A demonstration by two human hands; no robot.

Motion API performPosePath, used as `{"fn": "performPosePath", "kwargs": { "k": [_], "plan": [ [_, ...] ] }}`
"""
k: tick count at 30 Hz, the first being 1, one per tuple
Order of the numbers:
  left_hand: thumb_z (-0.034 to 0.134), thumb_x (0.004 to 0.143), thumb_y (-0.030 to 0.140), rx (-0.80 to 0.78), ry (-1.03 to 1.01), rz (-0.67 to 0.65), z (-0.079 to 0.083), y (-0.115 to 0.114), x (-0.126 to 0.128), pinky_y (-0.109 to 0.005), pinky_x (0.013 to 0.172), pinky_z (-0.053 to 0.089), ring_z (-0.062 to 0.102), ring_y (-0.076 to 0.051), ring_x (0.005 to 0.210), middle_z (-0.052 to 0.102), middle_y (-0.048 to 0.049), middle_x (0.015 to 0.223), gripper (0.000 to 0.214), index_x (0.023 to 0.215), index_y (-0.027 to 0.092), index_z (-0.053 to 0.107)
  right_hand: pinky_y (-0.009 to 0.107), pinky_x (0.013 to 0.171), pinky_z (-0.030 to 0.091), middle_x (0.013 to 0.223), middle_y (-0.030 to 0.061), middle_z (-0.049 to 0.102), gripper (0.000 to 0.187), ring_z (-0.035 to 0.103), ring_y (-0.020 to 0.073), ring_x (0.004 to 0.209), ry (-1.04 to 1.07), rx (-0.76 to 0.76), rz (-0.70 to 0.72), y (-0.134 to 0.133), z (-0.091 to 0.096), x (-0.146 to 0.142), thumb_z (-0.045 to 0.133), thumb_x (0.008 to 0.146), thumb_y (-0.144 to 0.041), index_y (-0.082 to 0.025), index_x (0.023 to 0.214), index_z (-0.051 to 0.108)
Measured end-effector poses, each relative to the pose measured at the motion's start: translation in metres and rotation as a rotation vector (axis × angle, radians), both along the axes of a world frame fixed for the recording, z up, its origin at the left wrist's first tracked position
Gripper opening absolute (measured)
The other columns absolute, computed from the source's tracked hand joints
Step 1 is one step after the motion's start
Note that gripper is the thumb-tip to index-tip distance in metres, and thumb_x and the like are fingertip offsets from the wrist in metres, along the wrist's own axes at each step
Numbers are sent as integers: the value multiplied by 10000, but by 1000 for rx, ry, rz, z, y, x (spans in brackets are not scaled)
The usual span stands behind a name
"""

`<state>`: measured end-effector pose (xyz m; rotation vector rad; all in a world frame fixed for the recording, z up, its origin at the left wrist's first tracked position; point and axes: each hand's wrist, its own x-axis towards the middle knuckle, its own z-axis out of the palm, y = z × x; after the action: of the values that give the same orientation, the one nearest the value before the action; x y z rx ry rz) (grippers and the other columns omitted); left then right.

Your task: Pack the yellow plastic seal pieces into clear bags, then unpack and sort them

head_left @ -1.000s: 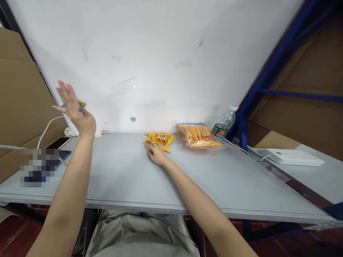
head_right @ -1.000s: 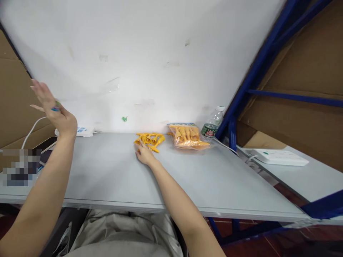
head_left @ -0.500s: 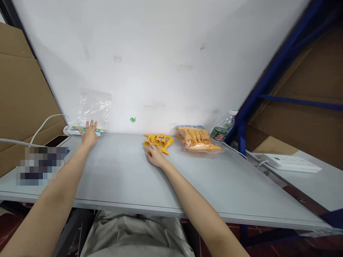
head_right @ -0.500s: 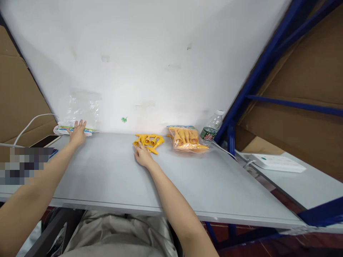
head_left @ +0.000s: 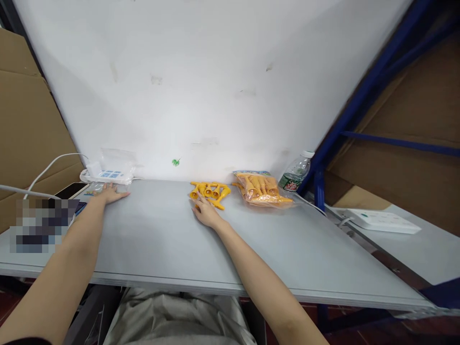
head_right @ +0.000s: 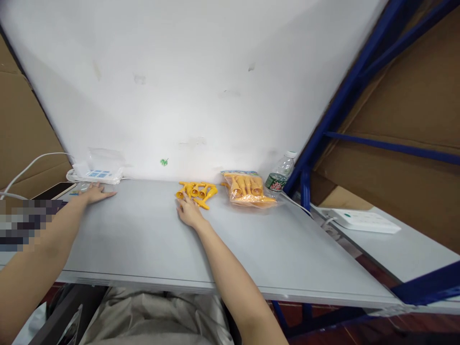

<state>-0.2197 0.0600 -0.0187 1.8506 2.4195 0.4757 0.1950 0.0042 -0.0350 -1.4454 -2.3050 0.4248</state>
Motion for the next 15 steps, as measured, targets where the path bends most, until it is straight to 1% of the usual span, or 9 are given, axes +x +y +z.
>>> {"fn": "performPosePath", "kwargs": {
  "k": [2,3,6,8,10,15],
  "plan": [
    [551,724,694,-142,31,57,-1,-1,6,-679,1094,215,155,-446,1446,246,-229,1562,886,1349,66,521,488,1138,260,1581,165,237,469,280,282,1440,-10,-7,3,-1,2,-1,462,911,-200,-150,1375,512],
    [510,763,683,-198,47,87,-2,-2,10,-660,1113,203,110,-417,1463,185,-202,1587,886,1397,64,466,489,1136,262,1581,171,235,468,281,284,1439,-15,-8,2,-1,3,-1,459,913,-199,-141,1374,511],
    [393,881,541,-175,76,108,-6,-1,17,-670,1117,187,93,-366,1478,108,-160,1610,758,1473,71,345,492,1137,255,1582,174,227,471,271,290,1444,-30,-16,1,-1,4,-1,456,915,-202,-133,1379,505],
    [342,916,436,-137,68,93,-9,0,20,-677,1111,198,114,-345,1479,109,-146,1612,675,1492,85,306,492,1142,244,1585,174,218,475,256,293,1450,-34,-21,2,0,3,-1,452,920,-210,-128,1385,499],
    [334,922,372,-103,52,71,-11,2,22,-673,1111,209,137,-336,1476,139,-146,1608,629,1488,97,316,494,1143,241,1587,174,212,478,251,296,1452,-29,-25,3,0,2,-1,449,922,-214,-126,1389,496],
    [420,885,291,-32,26,63,-14,6,25,-639,1118,240,200,-339,1459,222,-166,1587,591,1447,111,387,495,1145,232,1589,169,208,484,247,301,1452,-16,-30,0,1,1,-1,456,919,-220,-132,1393,495]
  ]
}}
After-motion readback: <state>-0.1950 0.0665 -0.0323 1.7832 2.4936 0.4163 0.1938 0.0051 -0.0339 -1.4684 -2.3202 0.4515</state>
